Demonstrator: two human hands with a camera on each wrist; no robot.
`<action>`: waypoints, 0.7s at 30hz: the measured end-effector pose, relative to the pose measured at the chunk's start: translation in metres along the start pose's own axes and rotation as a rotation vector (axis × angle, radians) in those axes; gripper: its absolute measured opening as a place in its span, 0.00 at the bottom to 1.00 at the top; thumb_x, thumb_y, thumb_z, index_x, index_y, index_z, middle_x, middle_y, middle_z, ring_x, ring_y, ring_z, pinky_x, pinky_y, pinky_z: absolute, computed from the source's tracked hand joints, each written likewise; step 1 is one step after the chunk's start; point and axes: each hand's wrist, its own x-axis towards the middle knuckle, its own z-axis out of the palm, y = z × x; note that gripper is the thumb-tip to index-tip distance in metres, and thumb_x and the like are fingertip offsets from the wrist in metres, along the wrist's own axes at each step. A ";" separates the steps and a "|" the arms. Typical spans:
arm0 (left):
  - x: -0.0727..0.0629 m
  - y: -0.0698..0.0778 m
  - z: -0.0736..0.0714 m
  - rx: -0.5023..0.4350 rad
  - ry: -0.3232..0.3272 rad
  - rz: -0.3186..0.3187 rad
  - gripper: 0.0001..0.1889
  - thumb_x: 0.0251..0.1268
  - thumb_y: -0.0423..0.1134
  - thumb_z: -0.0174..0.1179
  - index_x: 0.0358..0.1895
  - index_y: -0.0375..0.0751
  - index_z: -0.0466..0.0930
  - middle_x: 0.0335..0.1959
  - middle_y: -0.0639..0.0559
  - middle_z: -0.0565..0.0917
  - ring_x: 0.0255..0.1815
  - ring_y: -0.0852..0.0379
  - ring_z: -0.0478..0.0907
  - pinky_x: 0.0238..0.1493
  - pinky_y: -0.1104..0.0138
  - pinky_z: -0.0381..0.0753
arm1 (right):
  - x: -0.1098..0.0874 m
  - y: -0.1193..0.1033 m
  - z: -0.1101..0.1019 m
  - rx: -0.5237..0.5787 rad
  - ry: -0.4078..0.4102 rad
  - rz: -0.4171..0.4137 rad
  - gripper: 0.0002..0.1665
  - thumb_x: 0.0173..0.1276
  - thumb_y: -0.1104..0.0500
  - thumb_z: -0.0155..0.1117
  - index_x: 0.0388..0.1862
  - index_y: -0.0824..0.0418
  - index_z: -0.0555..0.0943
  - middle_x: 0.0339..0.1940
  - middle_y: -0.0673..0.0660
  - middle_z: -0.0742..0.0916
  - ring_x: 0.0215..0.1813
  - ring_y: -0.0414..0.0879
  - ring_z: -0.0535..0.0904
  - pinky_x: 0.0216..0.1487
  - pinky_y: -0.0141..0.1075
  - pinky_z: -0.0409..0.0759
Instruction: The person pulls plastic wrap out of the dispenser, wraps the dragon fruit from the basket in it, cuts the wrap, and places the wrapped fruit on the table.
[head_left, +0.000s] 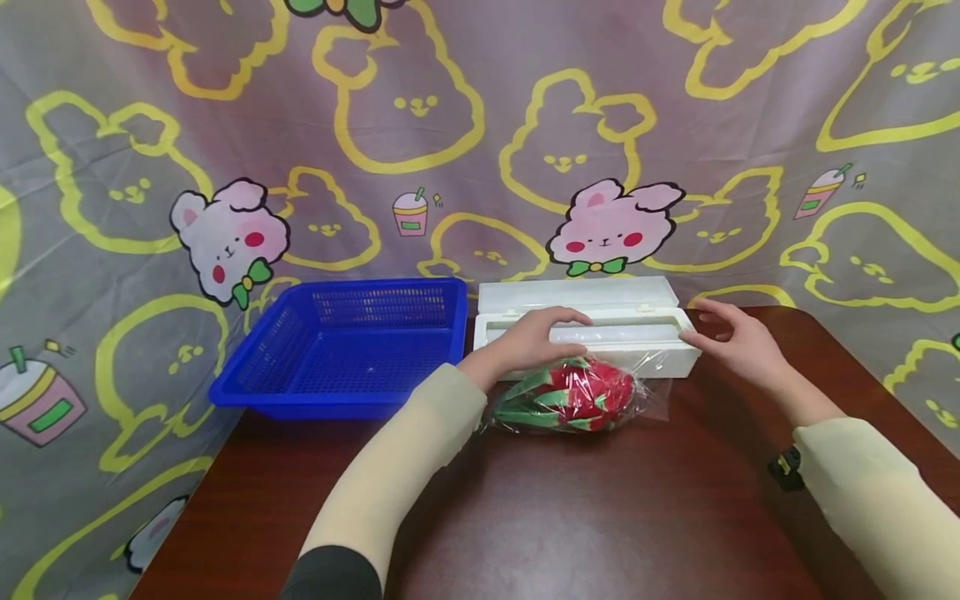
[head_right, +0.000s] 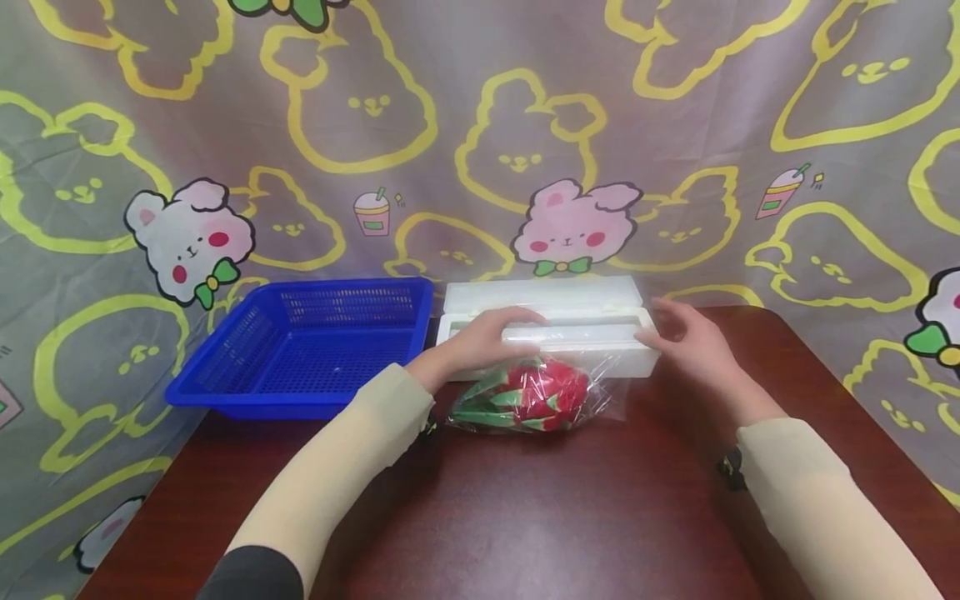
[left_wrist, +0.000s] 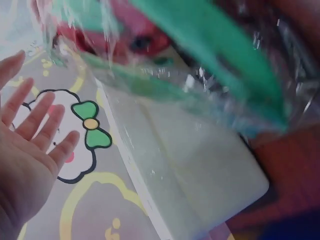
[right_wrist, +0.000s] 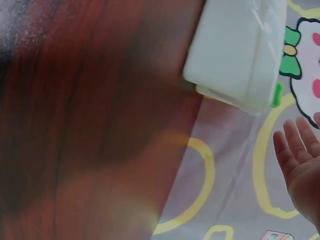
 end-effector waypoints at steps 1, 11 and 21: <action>0.003 -0.001 -0.001 -0.003 -0.012 0.004 0.24 0.65 0.49 0.64 0.63 0.48 0.76 0.65 0.54 0.74 0.67 0.57 0.66 0.66 0.63 0.64 | 0.001 0.002 0.002 -0.003 -0.013 0.005 0.42 0.66 0.47 0.67 0.70 0.69 0.64 0.61 0.75 0.75 0.57 0.70 0.73 0.53 0.62 0.71; 0.033 -0.005 -0.003 0.010 -0.054 0.021 0.24 0.65 0.46 0.64 0.63 0.47 0.76 0.63 0.55 0.76 0.66 0.59 0.68 0.65 0.68 0.63 | 0.005 0.021 0.016 -0.057 -0.127 0.104 0.55 0.64 0.39 0.66 0.74 0.73 0.55 0.68 0.77 0.65 0.66 0.72 0.63 0.59 0.65 0.63; 0.053 0.002 -0.003 0.047 -0.081 0.045 0.23 0.66 0.44 0.64 0.63 0.45 0.77 0.63 0.53 0.76 0.66 0.58 0.67 0.65 0.68 0.63 | 0.003 0.025 0.025 -0.040 -0.046 0.077 0.50 0.62 0.40 0.69 0.71 0.69 0.64 0.60 0.74 0.76 0.48 0.59 0.72 0.42 0.45 0.71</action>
